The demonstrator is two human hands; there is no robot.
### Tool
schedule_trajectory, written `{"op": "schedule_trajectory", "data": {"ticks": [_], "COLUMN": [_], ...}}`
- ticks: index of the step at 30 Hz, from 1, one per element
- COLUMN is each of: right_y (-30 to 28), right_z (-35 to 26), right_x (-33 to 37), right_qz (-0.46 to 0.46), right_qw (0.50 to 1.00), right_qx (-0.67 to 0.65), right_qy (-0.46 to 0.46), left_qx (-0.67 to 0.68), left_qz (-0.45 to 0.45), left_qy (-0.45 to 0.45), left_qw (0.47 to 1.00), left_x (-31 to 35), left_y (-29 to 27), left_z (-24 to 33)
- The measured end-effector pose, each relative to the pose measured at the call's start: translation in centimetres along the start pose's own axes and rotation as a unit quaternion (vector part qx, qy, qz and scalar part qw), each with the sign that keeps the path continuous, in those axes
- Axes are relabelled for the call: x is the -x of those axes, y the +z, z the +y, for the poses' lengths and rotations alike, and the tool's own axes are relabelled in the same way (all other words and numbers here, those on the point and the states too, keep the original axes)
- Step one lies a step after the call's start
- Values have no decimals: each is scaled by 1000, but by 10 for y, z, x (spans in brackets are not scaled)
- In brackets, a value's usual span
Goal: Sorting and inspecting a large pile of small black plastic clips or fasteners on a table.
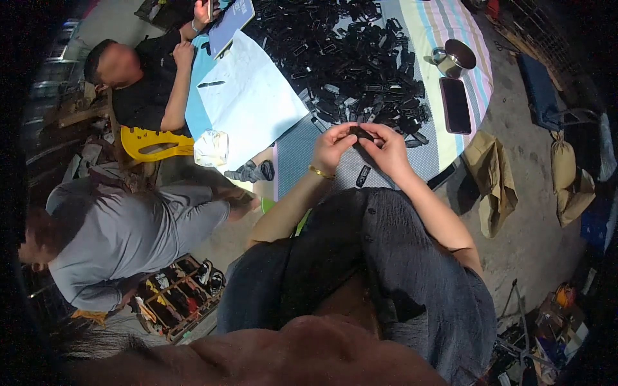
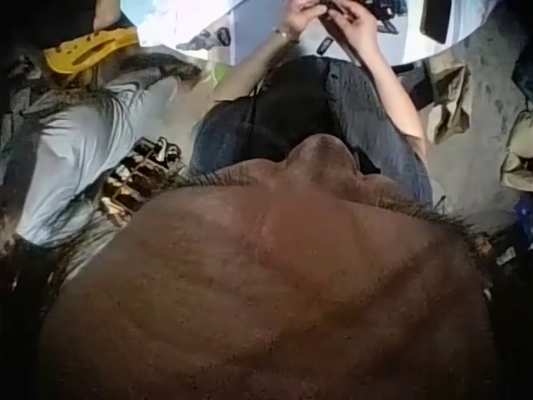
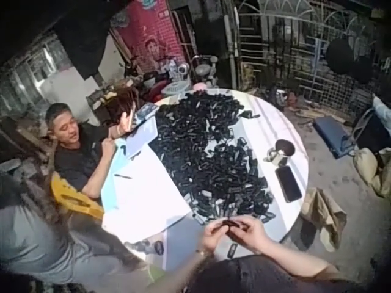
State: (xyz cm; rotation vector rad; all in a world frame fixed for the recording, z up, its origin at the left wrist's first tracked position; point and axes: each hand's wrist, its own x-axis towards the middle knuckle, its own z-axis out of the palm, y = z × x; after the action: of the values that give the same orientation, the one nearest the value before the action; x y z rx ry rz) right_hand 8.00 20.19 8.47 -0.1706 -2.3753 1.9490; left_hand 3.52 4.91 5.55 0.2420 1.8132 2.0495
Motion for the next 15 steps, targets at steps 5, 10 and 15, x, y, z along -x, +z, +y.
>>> {"op": "schedule_trajectory", "data": {"ticks": [5, 10, 15], "right_y": [5, 11, 11], "right_z": [14, 2, 12], "right_x": [2, 2, 8], "right_qz": [26, 41, -6], "right_qw": [999, 990, 999], "right_qx": [-29, 112, 35], "right_qy": [8, -80, -29], "left_qx": [50, 61, -7], "left_qz": [14, 46, 32], "left_qy": [-15, 42, 38], "left_qw": [999, 996, 999], "left_x": [6, 8, 13], "left_y": [6, 8, 2], "left_z": [11, -10, 4]}}
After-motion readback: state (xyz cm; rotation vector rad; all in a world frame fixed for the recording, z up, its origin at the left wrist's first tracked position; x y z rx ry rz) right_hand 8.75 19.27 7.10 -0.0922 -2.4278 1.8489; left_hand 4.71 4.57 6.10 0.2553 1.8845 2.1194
